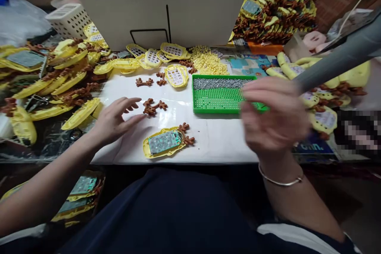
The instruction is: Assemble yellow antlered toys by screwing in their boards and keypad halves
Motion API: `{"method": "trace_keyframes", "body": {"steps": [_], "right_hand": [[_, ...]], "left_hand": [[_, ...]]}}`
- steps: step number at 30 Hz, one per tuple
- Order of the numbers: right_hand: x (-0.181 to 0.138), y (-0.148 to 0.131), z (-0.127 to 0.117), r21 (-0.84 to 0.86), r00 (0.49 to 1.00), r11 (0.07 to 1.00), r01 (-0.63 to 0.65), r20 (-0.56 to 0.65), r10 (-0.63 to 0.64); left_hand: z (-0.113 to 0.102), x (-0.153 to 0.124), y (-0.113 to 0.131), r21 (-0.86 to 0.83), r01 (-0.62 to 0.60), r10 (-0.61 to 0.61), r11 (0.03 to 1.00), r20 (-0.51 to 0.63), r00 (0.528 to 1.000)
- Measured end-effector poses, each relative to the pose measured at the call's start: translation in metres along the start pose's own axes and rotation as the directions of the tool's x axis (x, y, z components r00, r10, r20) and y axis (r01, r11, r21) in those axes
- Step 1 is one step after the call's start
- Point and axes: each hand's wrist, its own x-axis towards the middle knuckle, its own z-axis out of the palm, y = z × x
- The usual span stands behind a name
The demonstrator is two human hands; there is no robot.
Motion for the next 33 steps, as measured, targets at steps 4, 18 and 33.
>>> {"method": "trace_keyframes", "body": {"steps": [4,18,33], "right_hand": [[0.016,-0.007,0.039,-0.282,0.944,0.915,0.29,0.241,-0.226],[0.109,0.031,0.126,-0.675,0.774,0.682,0.28,0.579,0.256],[0.078,-0.015,0.132,-0.237,0.764,0.881,0.408,0.617,-0.188]], "left_hand": [[0.005,0.023,-0.007,0.072,0.082,-0.091,0.994,0.133,0.987],[0.01,0.047,-0.014,0.155,0.087,-0.118,0.984,0.197,0.973],[0.026,0.072,0.028,-0.898,0.361,-0.444,-0.252,0.439,0.781]]}}
